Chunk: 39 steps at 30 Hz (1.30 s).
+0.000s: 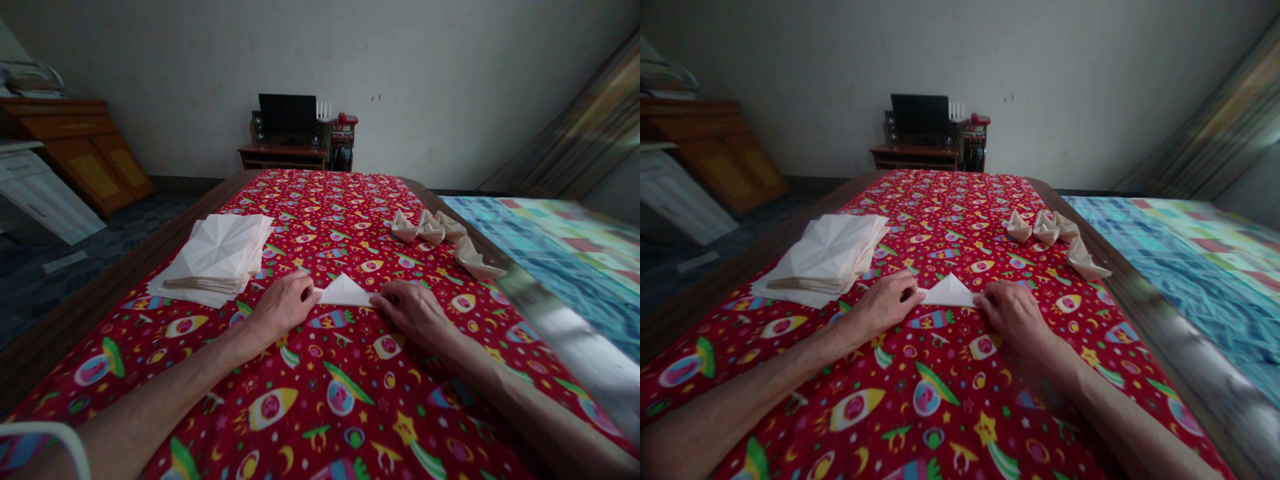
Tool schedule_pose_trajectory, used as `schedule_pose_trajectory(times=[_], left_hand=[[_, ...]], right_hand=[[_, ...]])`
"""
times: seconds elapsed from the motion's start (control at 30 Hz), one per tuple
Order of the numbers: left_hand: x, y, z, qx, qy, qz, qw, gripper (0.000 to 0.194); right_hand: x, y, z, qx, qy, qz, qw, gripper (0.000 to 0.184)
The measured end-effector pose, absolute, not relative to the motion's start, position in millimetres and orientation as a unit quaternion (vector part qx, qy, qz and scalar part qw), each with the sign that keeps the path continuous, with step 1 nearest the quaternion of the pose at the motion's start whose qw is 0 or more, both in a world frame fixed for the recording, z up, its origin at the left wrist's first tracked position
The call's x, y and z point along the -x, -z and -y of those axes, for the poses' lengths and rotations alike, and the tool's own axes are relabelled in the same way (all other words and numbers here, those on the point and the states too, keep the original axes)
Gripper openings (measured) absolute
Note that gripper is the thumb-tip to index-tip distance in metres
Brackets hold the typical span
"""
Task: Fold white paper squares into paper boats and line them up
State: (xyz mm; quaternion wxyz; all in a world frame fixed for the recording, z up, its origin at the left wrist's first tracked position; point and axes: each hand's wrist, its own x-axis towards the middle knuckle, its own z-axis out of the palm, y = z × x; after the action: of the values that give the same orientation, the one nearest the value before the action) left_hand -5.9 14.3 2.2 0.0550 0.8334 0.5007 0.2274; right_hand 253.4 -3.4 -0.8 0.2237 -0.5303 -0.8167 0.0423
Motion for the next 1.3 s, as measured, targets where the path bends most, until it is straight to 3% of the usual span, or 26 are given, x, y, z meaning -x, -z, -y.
schedule_pose_trajectory(times=[0.1, 0.2, 0.3, 0.47, 0.63, 0.87, 1.03, 1.17, 1.3], left_hand=[[6, -1, -15, -0.828, -0.239, -0.503, 0.063, 0.023], [6, 2, -14, -0.819, -0.274, -0.501, 0.061, 0.006], [5, 2, -11, -0.837, -0.295, -0.46, 0.027, 0.03], [-2, 1, -3, -0.926, -0.206, -0.315, -0.034, 0.033], [-12, 3, 8, -0.939, -0.161, -0.305, 0.002, 0.045], [-18, -1, 18, -0.934, -0.108, -0.337, 0.054, 0.052], [-18, -3, 16, -0.936, -0.093, -0.334, 0.051, 0.049], [-17, -4, 17, -0.939, -0.093, -0.328, 0.048, 0.047], [-16, -4, 16, -0.941, -0.086, -0.326, 0.038, 0.049]], right_hand=[[-255, 2, 2, 0.534, -0.037, 0.816, 0.218, 0.024], [-253, 0, 1, 0.542, -0.037, 0.816, 0.198, 0.025], [-251, -4, 1, 0.55, -0.04, 0.815, 0.177, 0.029], [-249, -5, 2, 0.553, -0.033, 0.813, 0.179, 0.029], [-250, -3, 2, 0.547, -0.029, 0.812, 0.201, 0.027], [-250, -2, 2, 0.543, -0.017, 0.817, 0.192, 0.028], [-250, 1, 9, 0.499, 0.061, 0.823, 0.263, 0.017], [-235, -4, 25, 0.416, 0.129, 0.87, 0.233, 0.035], [-221, -6, 40, 0.315, 0.076, 0.929, 0.177, 0.042]])
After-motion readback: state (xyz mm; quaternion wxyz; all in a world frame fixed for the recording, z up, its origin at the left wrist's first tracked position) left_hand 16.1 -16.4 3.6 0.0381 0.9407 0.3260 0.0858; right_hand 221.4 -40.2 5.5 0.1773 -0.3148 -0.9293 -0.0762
